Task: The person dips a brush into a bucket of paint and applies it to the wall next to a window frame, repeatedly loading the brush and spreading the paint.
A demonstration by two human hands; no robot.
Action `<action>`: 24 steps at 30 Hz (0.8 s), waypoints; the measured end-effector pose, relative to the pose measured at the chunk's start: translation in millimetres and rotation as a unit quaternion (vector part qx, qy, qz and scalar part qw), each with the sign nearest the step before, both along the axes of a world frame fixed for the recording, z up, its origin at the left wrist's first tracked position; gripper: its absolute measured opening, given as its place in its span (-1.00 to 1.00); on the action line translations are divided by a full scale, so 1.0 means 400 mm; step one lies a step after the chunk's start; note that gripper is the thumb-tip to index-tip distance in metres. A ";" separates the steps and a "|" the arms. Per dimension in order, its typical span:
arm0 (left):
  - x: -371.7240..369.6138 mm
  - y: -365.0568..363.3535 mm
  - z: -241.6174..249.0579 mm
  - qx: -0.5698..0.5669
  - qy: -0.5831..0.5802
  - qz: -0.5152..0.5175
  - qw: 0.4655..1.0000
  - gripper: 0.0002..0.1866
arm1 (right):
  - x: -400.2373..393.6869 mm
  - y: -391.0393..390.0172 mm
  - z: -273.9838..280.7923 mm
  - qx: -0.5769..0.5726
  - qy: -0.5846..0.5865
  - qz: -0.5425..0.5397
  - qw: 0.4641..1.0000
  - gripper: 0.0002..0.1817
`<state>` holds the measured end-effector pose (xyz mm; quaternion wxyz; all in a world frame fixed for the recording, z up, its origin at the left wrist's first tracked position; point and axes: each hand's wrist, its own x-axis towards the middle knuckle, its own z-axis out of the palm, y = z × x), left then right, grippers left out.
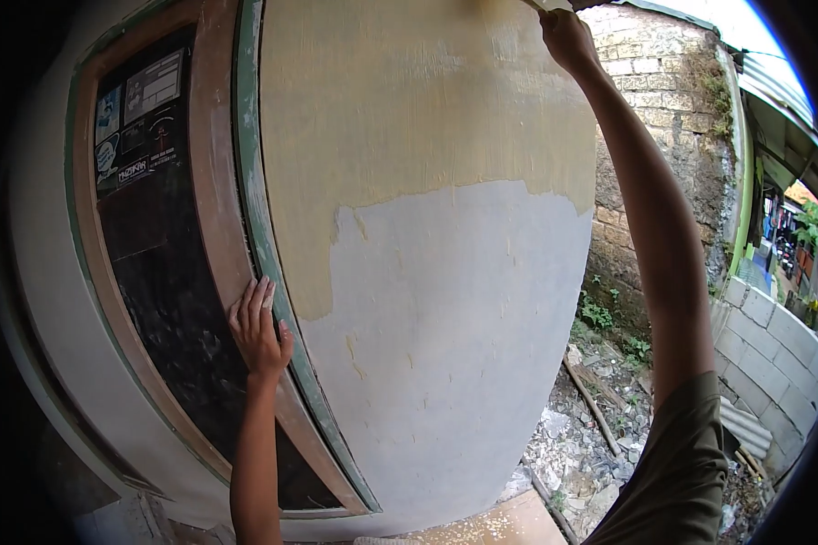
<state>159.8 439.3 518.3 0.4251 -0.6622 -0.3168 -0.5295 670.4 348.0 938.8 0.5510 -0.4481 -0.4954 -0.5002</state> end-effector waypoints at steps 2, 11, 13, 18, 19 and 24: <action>-0.002 0.002 -0.003 0.002 -0.002 0.000 1.000 -0.45 | -0.029 0.014 0.022 0.028 0.002 0.003 1.000 -0.63; -0.002 0.001 -0.001 -0.002 0.002 -0.005 1.000 -0.45 | -0.031 0.003 -0.076 -0.046 -0.026 -0.032 0.998 -0.61; -0.003 0.001 -0.001 0.002 0.001 -0.008 1.000 -0.45 | -0.053 -0.025 -0.165 -0.066 -0.016 -0.010 0.998 -0.63; -0.003 0.005 -0.001 -0.001 0.007 -0.008 1.000 -0.45 | -0.102 -0.091 -0.372 -0.109 0.030 0.036 0.993 -0.69; -0.003 0.007 -0.003 0.009 0.012 -0.001 1.000 -0.44 | -0.102 -0.089 -0.409 -0.093 0.017 0.036 0.995 -0.73; 0.002 -0.004 0.004 0.006 0.035 0.022 0.999 -0.43 | -0.133 -0.114 -0.444 -0.077 0.046 0.047 0.995 -0.69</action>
